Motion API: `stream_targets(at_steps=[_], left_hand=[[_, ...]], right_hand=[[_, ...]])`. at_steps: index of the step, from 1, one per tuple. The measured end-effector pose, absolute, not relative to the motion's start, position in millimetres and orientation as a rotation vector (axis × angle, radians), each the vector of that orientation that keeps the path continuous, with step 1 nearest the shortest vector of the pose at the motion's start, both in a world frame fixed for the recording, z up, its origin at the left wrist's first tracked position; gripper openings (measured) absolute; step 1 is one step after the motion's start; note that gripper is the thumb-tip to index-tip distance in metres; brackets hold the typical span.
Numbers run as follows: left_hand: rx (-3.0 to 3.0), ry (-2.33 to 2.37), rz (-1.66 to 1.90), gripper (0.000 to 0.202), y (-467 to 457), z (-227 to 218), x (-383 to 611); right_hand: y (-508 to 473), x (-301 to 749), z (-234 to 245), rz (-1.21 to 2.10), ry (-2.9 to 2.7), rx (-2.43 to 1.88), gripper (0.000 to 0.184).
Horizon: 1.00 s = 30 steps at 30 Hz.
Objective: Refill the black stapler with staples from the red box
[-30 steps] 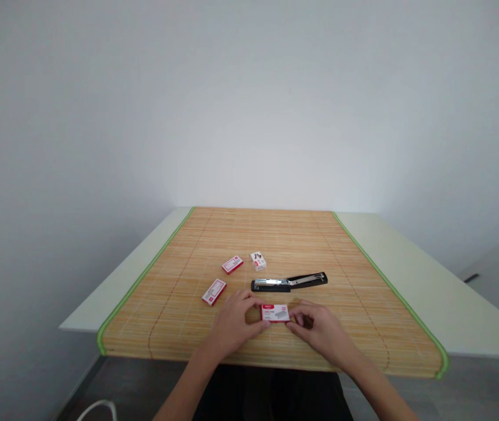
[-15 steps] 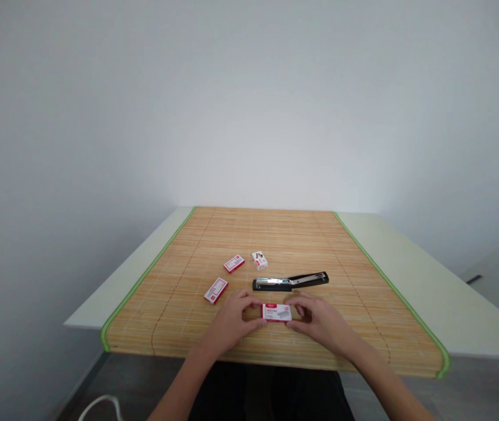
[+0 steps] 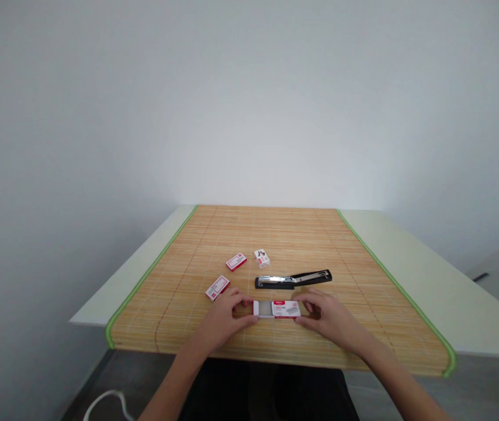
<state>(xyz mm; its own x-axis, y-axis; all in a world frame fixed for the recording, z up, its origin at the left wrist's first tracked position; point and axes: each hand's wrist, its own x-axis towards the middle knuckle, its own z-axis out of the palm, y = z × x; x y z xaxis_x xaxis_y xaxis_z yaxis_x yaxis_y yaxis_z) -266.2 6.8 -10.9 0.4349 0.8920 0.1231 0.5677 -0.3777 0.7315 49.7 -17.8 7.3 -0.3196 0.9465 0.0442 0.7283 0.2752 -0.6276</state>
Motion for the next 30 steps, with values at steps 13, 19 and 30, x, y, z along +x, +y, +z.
stream_targets(at_steps=[13, 19, 30], left_hand=[[2.085, 1.243, 0.732, 0.038, 6, -14, -263], [1.941, 1.277, 0.862, 0.037, 12, -12, -248], [2.229, 1.414, 0.853, 0.041, 24, -19, -231]], right_hand=[[-18, 52, 8, 0.732, -2.147, -1.504, 0.035], [-3, 33, 27, 0.92, -1.991, -1.46, 0.057], [34, -6, 20, 0.925, -2.002, -1.441, 0.031]])
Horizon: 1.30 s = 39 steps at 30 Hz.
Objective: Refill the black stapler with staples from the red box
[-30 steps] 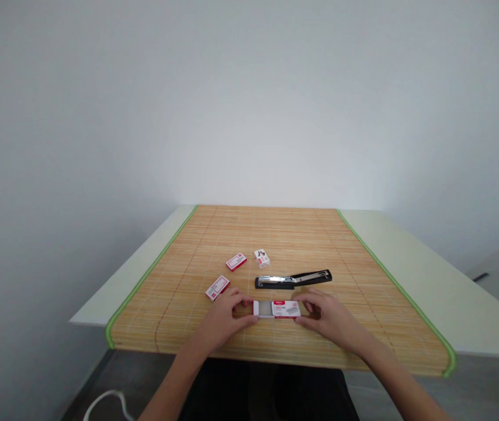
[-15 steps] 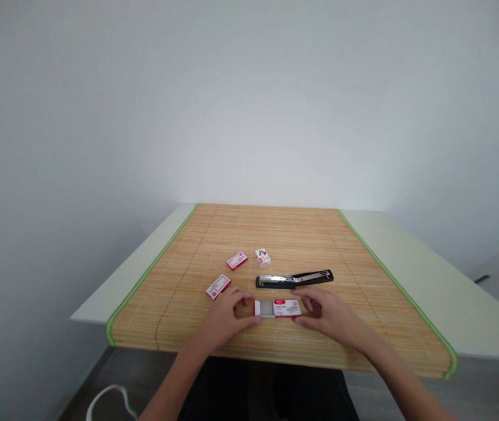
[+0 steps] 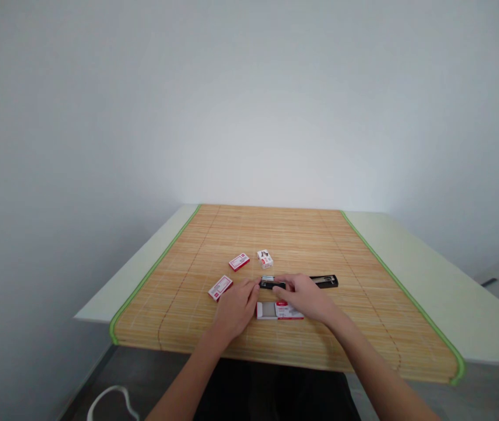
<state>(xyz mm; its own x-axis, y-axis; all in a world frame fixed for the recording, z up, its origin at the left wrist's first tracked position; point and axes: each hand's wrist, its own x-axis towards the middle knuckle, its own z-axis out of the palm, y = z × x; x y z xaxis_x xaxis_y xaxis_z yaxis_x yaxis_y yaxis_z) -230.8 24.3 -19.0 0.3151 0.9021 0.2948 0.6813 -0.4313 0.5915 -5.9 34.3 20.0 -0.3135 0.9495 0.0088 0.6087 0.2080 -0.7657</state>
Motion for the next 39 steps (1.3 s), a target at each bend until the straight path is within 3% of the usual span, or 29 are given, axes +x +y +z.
stream_targets(at_steps=[11, 19, 24, 39], left_hand=[[2.217, 1.417, 0.882, 0.04, 23, -20, -230], [2.265, 1.444, 0.863, 0.04, 20, -17, -231], [2.279, 1.465, 0.847, 0.042, 20, -19, -230], [2.269, 1.467, 0.839, 0.042, 21, -20, -232]], right_hand=[[53, -26, -9, 0.94, -1.643, -1.432, 0.044], [62, -33, 2, 0.756, -1.69, -1.58, 0.039], [53, -17, 12, 0.55, -1.731, -1.69, 0.049], [43, -32, 4, 0.518, -1.75, -1.731, 0.054]])
